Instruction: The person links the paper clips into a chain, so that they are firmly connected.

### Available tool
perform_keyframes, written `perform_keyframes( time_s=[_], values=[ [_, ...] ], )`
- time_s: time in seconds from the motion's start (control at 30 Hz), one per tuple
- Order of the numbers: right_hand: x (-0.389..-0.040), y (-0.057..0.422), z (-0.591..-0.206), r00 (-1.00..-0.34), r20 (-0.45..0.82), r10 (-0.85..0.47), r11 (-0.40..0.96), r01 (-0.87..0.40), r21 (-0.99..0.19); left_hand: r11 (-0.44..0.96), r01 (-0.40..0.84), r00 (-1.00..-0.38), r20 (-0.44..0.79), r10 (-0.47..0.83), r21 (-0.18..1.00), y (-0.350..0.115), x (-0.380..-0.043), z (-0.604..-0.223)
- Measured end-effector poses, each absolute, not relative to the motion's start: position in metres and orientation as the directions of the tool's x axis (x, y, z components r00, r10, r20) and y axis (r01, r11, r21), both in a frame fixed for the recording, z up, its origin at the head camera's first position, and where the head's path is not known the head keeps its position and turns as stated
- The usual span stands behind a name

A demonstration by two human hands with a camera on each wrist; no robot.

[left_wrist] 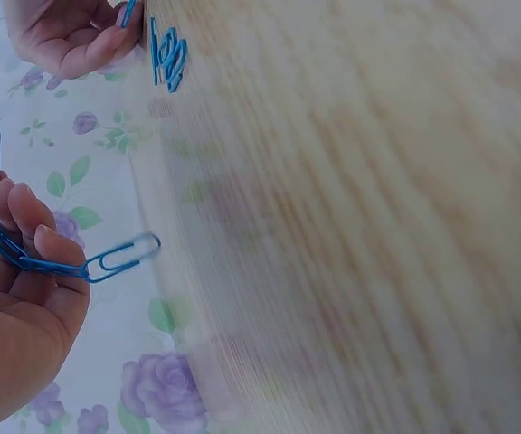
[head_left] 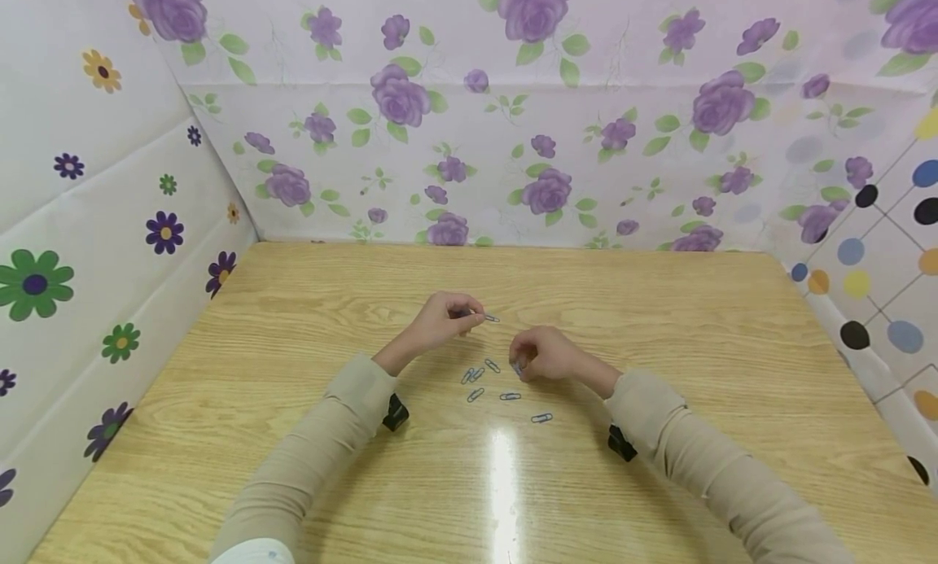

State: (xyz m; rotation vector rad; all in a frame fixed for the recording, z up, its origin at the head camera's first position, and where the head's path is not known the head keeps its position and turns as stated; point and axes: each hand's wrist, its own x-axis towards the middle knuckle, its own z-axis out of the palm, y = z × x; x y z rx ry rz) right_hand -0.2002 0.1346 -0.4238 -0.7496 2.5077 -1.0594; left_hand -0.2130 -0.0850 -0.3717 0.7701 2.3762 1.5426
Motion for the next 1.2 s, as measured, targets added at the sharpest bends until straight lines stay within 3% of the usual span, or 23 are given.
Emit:
perform_keyframes(
  time_s=[0.33, 0.6, 0.93, 1.2],
  values=[
    [-0.201, 0.139, -0.420, -0.820, -0.098, -0.564, 0.556, -0.289, -0.779, 0.332, 0.317, -0.842, 0.102, 0.530, 0.888, -0.085, -0.213, -0.371],
    [-0.203, 0.147, -0.417, -0.860, -0.089, -0.503, 0.555, -0.243, -0.795, 0.340, 0.303, -0.854, 0.095, 0.511, 0.890, -0.088, -0.232, -0.401],
    [-0.205, 0.155, -0.408, -0.864, -0.140, -0.484, 0.491, -0.136, -0.860, 0.331, 0.315, -0.848, 0.107, 0.519, 0.889, -0.089, -0.231, -0.402],
    [-0.206, 0.158, -0.398, -0.883, -0.098, -0.460, 0.443, -0.132, -0.887, 0.340, 0.296, -0.851, 0.085, 0.518, 0.893, -0.088, -0.232, -0.399]
  ],
)
